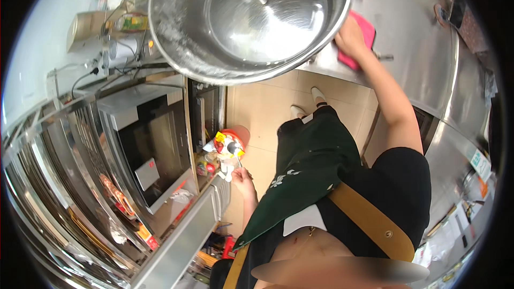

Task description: Cleaning the exterior and interior of a dough mixer and sink area with a pink cloth.

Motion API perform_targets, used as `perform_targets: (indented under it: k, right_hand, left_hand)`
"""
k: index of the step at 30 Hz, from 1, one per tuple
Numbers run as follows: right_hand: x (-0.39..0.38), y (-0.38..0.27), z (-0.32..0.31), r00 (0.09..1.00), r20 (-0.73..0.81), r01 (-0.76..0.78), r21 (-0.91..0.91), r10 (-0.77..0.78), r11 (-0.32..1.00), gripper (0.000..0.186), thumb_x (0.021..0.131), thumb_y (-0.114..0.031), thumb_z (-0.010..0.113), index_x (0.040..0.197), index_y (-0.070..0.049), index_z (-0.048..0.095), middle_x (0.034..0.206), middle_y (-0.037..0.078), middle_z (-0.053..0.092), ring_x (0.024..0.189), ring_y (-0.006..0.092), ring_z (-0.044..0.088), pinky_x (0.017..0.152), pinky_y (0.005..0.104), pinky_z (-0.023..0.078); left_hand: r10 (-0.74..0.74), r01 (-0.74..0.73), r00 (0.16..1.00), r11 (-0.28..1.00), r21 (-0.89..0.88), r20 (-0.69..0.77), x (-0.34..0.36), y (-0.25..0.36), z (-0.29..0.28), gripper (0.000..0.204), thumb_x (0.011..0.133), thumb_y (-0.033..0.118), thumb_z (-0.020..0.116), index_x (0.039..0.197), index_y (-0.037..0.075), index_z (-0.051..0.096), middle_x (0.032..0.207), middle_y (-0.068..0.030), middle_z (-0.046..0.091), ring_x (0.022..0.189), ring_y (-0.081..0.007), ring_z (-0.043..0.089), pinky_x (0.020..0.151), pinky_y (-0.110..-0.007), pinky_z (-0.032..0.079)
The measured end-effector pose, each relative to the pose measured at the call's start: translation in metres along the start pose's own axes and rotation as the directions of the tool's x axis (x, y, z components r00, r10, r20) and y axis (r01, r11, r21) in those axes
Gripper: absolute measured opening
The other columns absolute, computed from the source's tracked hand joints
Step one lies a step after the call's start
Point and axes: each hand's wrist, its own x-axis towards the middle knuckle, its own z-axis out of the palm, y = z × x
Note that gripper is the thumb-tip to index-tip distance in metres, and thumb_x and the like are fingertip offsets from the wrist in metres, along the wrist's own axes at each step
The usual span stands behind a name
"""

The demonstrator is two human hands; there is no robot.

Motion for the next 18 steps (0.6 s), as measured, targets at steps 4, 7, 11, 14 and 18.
perform_targets:
  k: [4,7,11,14,18]
  right_hand:
    - [-0.076,-0.056,-0.015,0.927,0.190,0.323,0.038,-0.324,0.946,0.034,0.063,0.000,0.047,0.097,0.000,0.051,0.102,0.015,0.050,0.101,0.0302,0.045,0.085,0.0382,0.036]
    - [-0.078,-0.065,-0.009,0.788,0.262,0.562,0.065,-0.558,0.824,0.035,0.063,-0.002,0.049,0.097,0.000,0.052,0.104,0.015,0.050,0.099,0.0286,0.047,0.082,0.0369,0.039]
    - [-0.058,-0.106,0.031,0.779,0.263,0.588,0.012,-0.570,0.809,0.037,0.061,-0.003,0.050,0.099,0.000,0.052,0.104,0.014,0.050,0.097,0.0277,0.048,0.079,0.0358,0.041]
    - [-0.042,-0.150,0.079,0.858,0.150,0.511,-0.147,-0.492,0.847,0.042,0.059,-0.004,0.051,0.101,0.000,0.052,0.104,0.014,0.050,0.096,0.0281,0.049,0.078,0.0361,0.041]
    - [0.003,-0.203,0.146,0.931,0.041,0.362,-0.208,-0.362,0.909,0.048,0.057,-0.006,0.052,0.105,-0.002,0.050,0.106,0.015,0.048,0.093,0.0288,0.049,0.077,0.0369,0.041]
  left_hand:
    - [-0.045,0.041,0.999,0.992,-0.116,-0.025,0.015,-0.004,-0.004,0.010,0.082,0.006,0.047,0.077,0.006,0.038,0.057,-0.0002,0.041,0.046,-0.0060,0.038,0.041,-0.019,0.033]
    - [-0.052,0.050,0.999,0.987,-0.152,-0.009,0.030,-0.012,-0.014,0.010,0.082,0.007,0.047,0.078,0.006,0.038,0.058,-0.0002,0.041,0.046,-0.0060,0.038,0.041,-0.019,0.034]
    - [-0.090,0.087,0.996,0.974,-0.210,-0.003,0.053,-0.028,-0.035,0.010,0.082,0.007,0.047,0.078,0.006,0.038,0.059,-0.0001,0.041,0.047,-0.0060,0.039,0.042,-0.018,0.034]
    - [-0.141,0.137,0.990,0.967,-0.213,-0.003,0.076,-0.042,-0.055,0.010,0.082,0.007,0.047,0.078,0.006,0.038,0.060,-0.0003,0.042,0.048,-0.0060,0.039,0.043,-0.018,0.034]
    - [-0.103,0.114,0.993,0.961,-0.251,0.053,0.125,-0.057,-0.086,0.009,0.082,0.007,0.047,0.079,0.005,0.039,0.060,-0.0008,0.042,0.048,-0.0065,0.040,0.043,-0.019,0.035]
